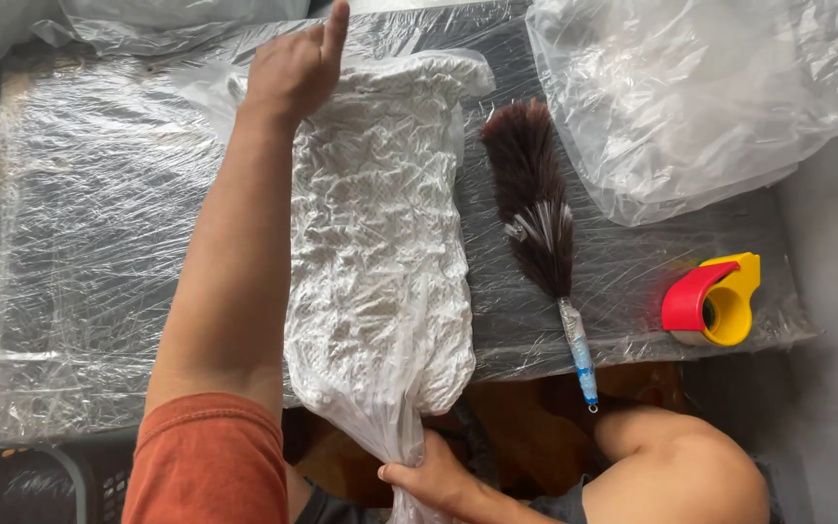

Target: The person sits on the floor and packs a white item into a clear plastic bag. They use a handheld vacuum to remove air from the bag, then tie the bag closed. Finally, they secure the tied end with a piece of clear tape.

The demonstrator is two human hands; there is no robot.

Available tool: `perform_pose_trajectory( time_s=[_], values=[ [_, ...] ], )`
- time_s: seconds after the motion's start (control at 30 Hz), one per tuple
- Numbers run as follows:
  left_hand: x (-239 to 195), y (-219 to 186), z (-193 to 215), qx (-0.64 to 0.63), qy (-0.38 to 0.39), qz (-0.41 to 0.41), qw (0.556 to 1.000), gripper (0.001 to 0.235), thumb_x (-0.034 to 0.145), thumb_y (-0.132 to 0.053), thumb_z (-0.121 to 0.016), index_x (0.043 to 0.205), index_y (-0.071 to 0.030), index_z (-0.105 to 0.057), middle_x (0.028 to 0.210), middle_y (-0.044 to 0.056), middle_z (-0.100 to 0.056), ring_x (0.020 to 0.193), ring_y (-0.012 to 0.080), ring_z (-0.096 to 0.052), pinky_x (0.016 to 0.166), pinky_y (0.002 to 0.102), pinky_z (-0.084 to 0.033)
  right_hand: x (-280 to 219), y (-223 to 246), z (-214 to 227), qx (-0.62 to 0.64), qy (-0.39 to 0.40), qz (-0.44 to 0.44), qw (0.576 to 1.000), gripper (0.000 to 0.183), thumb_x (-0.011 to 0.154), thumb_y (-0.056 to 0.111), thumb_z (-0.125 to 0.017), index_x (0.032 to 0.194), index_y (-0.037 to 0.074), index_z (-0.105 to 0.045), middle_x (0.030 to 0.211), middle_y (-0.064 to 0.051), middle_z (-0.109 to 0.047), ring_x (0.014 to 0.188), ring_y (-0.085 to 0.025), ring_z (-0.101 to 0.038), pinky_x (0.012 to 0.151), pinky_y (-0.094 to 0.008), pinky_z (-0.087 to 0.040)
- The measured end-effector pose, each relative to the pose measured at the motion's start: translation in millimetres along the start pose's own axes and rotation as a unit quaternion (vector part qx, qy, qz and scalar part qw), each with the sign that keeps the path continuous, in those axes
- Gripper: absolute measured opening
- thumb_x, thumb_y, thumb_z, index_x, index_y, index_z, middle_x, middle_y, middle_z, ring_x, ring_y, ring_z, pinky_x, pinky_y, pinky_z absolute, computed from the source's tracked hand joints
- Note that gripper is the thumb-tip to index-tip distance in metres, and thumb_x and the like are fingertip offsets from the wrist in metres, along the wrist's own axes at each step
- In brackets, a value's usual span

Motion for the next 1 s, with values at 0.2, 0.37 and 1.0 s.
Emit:
perform_pose_trajectory(
  time_s=[0.2, 0.37, 1.0],
  values=[
    [3, -26, 57, 0.133, 0.093, 0.153, 0.975, 0.106, 0.102, -0.085, -0.02, 0.129, 0.008, -0.064, 0.128, 0.032, -0.064, 0.123, 0.047, -0.058, 0.101, 0.055, -0.044, 5, -13, 2, 0.021, -0.012, 0.074, 0.997, 0.017, 0.07, 0.021, -0.082, 0.07, 0.013, -0.068, 0.068, 0.001, -0.072, 0.067, -0.009, -0.068, 0.065, -0.027, -0.053],
    [-53, -36, 53, 0.229, 0.081, 0.019, 0.97, 0.086, 0.104, -0.072, -0.027, 0.102, 0.0, -0.075, 0.127, 0.025, -0.067, 0.121, 0.0371, -0.059, 0.101, 0.051, -0.04, 0, -9, 5, 0.049, -0.005, 0.108, 0.993, 0.019, 0.072, 0.017, -0.079, 0.067, 0.013, -0.061, 0.066, 0.001, -0.063, 0.063, -0.01, -0.059, 0.06, -0.028, -0.047],
    [-173, -130, 108, 0.137, 0.286, 0.128, 0.94, 0.123, 0.074, -0.085, 0.007, 0.15, -0.005, -0.047, 0.16, 0.021, -0.037, 0.152, 0.0347, -0.033, 0.124, 0.05, -0.025, -2, -19, 2, 0.042, -0.019, 0.095, 0.994, 0.014, 0.071, 0.012, -0.076, 0.066, 0.008, -0.063, 0.066, -0.004, -0.066, 0.065, -0.014, -0.062, 0.061, -0.031, -0.047]
  ],
)
Point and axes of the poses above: each hand's wrist, its own x-axis towards the middle knuckle, its own z-axis out of the back of the hand, y = z × x, the point moved 1 cm from there along x, towards the middle knuckle
